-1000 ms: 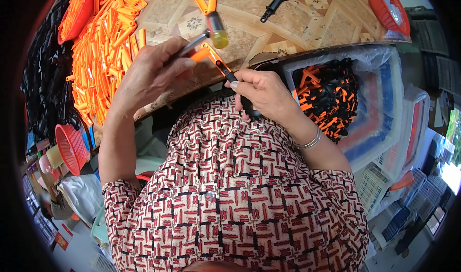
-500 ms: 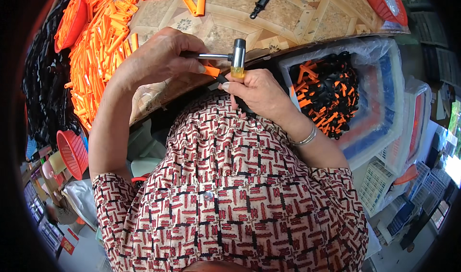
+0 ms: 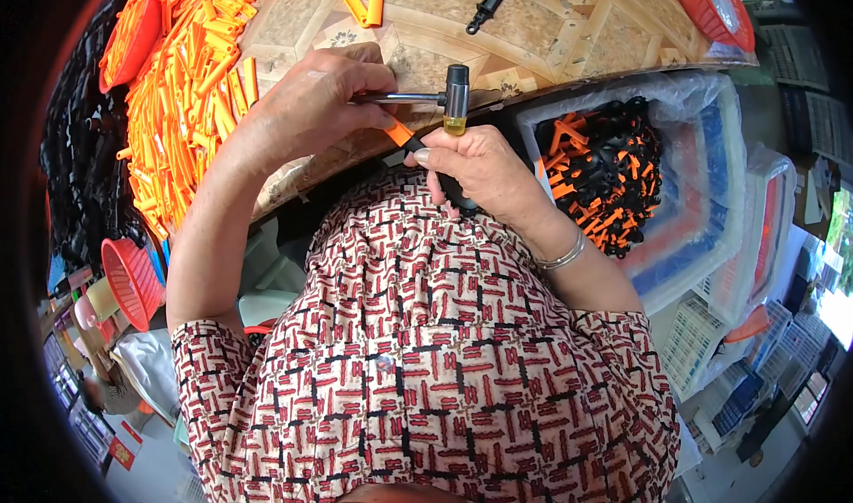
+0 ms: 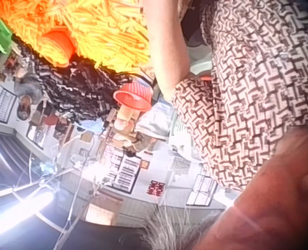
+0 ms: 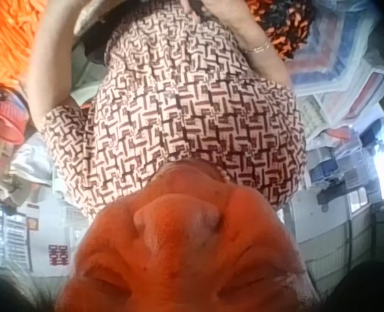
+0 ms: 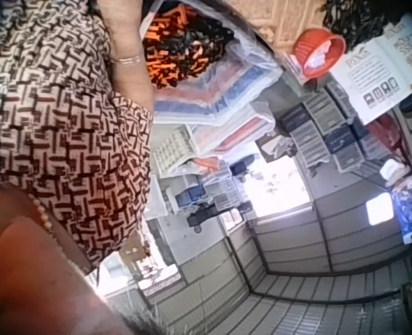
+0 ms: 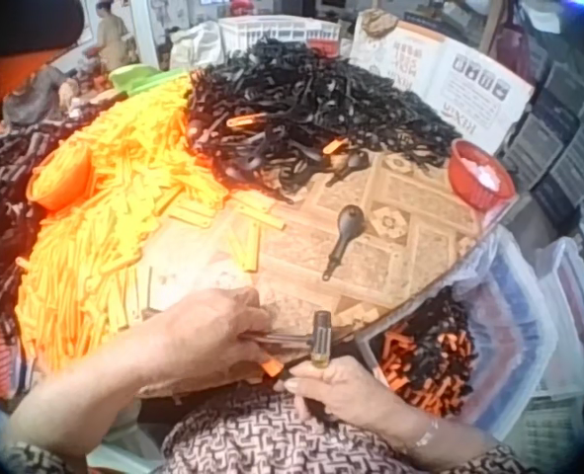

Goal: The person assembles small plastic components by inserting orange handles into black heads. They use a hammer to secure the connection between the parts. The person works at a wooden table, handling the parts one at a time and placing the finished items on the table.

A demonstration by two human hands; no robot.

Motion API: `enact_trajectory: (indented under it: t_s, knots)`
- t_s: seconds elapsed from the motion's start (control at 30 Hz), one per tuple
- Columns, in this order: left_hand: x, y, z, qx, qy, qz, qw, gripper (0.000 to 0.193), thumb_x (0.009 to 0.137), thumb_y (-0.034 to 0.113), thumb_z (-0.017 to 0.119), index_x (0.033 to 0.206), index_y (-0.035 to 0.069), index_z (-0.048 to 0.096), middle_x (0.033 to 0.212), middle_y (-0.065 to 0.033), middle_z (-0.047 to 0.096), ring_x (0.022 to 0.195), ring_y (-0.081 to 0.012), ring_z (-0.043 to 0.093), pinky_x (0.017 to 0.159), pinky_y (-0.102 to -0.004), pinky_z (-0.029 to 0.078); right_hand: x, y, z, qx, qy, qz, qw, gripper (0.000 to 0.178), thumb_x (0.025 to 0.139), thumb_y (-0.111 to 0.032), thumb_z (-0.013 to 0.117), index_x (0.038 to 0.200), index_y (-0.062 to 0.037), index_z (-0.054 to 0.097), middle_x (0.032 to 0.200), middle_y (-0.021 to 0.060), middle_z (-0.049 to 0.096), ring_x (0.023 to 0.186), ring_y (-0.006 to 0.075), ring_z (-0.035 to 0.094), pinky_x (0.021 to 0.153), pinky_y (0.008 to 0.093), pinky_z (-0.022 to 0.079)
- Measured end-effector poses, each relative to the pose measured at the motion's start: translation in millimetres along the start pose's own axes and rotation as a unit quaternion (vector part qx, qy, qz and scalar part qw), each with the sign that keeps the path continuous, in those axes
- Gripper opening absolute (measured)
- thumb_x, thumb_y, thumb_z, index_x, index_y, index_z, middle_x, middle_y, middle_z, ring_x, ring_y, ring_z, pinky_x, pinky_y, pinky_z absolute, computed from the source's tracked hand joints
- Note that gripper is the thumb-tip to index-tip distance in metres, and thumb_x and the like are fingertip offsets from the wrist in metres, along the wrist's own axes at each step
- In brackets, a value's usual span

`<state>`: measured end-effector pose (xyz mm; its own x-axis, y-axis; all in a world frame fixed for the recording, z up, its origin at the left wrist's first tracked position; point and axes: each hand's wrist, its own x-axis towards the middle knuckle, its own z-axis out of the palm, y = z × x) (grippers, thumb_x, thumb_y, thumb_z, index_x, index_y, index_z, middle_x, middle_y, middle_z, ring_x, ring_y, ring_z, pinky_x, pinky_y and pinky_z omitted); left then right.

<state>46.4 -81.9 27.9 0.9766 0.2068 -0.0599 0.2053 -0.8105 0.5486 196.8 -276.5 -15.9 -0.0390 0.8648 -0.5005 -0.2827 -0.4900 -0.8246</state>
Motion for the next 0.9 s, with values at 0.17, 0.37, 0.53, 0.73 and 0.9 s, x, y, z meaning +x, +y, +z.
enact_trajectory:
  t_s: [0.17,0.37,0.53,0.73,0.9]
  knots:
    - [-10,13,6,0.053,0.059,-0.023,0.997,0.024,0.084,0.016,0.075,0.106,0.006,0.071,0.100,-0.0132,0.065,0.092,-0.0369,0.067,0.078,-0.0458,0.054,1,-2,2,0.000,0.006,0.026,1.000,0.033,0.106,-0.025,0.057,0.114,0.0058,0.068,0.068,0.0050,0.067,0.047,0.0097,0.059,0.045,0.0194,0.045]
    - [-14,24,5,0.077,0.063,-0.039,0.994,0.023,0.086,0.018,0.075,0.105,0.006,0.072,0.103,-0.0120,0.065,0.093,-0.0366,0.068,0.078,-0.0450,0.054,2,1,4,-0.011,0.012,0.013,1.000,0.032,0.107,-0.026,0.056,0.108,0.0040,0.069,0.067,0.0065,0.068,0.047,0.0106,0.060,0.044,0.0205,0.045]
    - [-14,12,14,0.041,0.109,-0.025,0.993,0.022,0.087,0.014,0.074,0.107,0.005,0.074,0.101,-0.0117,0.064,0.087,-0.0321,0.068,0.075,-0.0420,0.053,5,-7,14,-0.007,0.040,0.042,0.998,0.036,0.107,-0.029,0.056,0.095,0.0033,0.067,0.064,0.0094,0.066,0.046,0.0134,0.060,0.042,0.0246,0.047]
    - [-41,14,6,-0.241,0.266,-0.077,0.930,0.022,0.098,0.012,0.068,0.115,-0.001,0.072,0.085,-0.0061,0.062,0.073,-0.0117,0.058,0.065,-0.0277,0.049,6,-5,16,-0.034,0.065,0.039,0.997,0.040,0.106,-0.031,0.057,0.086,0.0026,0.064,0.059,0.0106,0.064,0.043,0.0164,0.059,0.040,0.0276,0.047]
    - [-91,49,9,-0.224,0.283,-0.119,0.925,0.032,0.103,0.011,0.061,0.134,0.006,0.066,0.090,-0.0106,0.072,0.074,-0.0176,0.068,0.064,-0.0333,0.054,4,-8,21,-0.025,0.065,0.038,0.997,0.035,0.106,-0.027,0.057,0.092,0.0033,0.066,0.061,0.0105,0.064,0.044,0.0173,0.060,0.040,0.0282,0.049]
